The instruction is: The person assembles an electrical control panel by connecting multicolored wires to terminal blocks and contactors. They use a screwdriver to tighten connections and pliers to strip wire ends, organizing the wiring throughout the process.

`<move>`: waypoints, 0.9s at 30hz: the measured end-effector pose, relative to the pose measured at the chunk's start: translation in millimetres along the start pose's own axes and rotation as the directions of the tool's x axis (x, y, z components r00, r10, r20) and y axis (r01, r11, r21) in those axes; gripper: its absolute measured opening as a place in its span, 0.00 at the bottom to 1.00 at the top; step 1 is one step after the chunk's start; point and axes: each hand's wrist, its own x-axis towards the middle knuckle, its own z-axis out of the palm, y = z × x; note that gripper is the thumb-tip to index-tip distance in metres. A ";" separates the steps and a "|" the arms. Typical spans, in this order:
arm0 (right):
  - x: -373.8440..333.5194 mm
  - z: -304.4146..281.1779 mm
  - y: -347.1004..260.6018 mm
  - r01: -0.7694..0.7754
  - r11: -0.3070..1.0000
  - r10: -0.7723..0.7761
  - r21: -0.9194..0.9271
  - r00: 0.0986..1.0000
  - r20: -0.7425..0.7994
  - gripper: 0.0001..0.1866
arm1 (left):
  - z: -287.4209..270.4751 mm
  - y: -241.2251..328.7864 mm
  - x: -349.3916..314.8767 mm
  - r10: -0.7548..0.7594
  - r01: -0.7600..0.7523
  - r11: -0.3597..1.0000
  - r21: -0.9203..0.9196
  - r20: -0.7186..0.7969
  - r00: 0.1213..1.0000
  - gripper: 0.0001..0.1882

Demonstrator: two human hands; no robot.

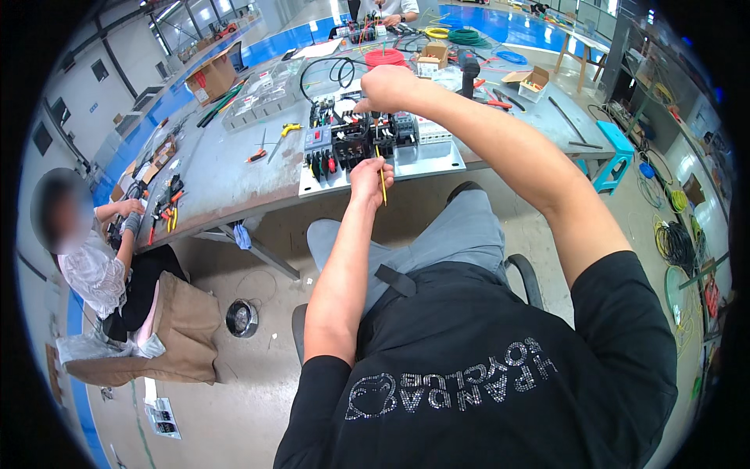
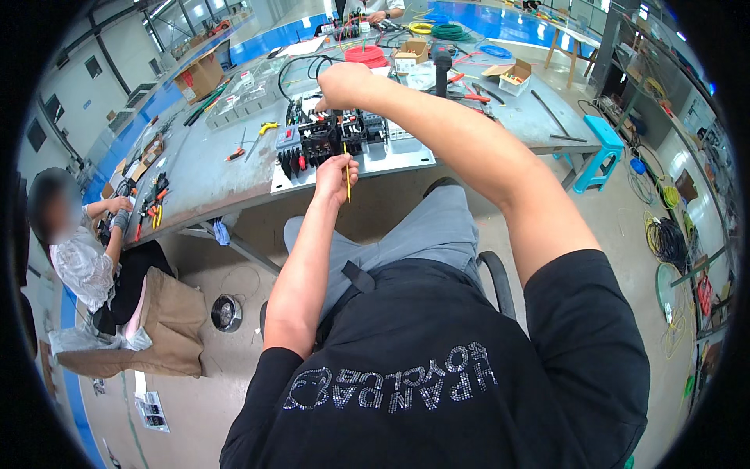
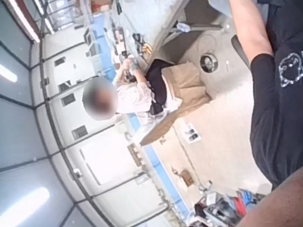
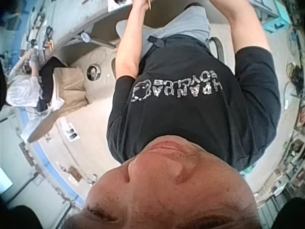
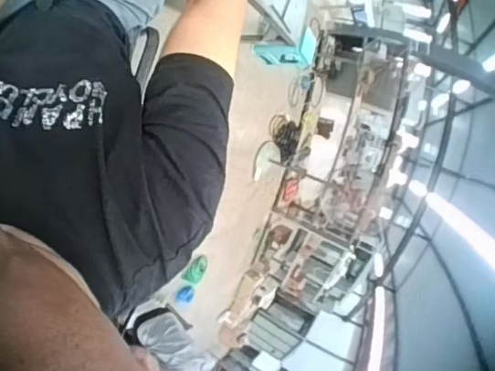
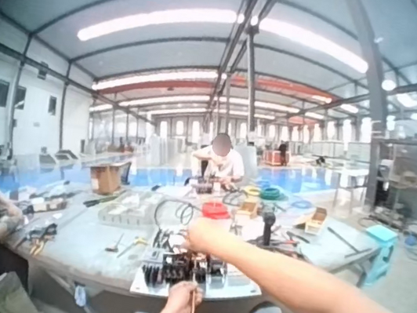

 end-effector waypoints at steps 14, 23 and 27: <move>17.6 -11.0 -12.7 0.455 0.882 -0.427 -0.121 0.882 0.200 0.17 | -8.2 -13.7 16.9 -0.129 0.212 0.855 -0.473 0.202 0.971 0.25; 31.6 -19.5 -5.0 0.626 0.738 -0.529 -0.251 0.768 0.361 0.07 | 3.6 -18.7 15.0 -0.137 0.201 0.826 -0.527 0.158 0.978 0.20; 30.7 -18.6 -12.7 0.549 0.822 -0.477 -0.155 0.811 0.340 0.11 | 4.5 -17.6 12.6 -0.156 0.208 0.810 -0.548 0.140 0.978 0.15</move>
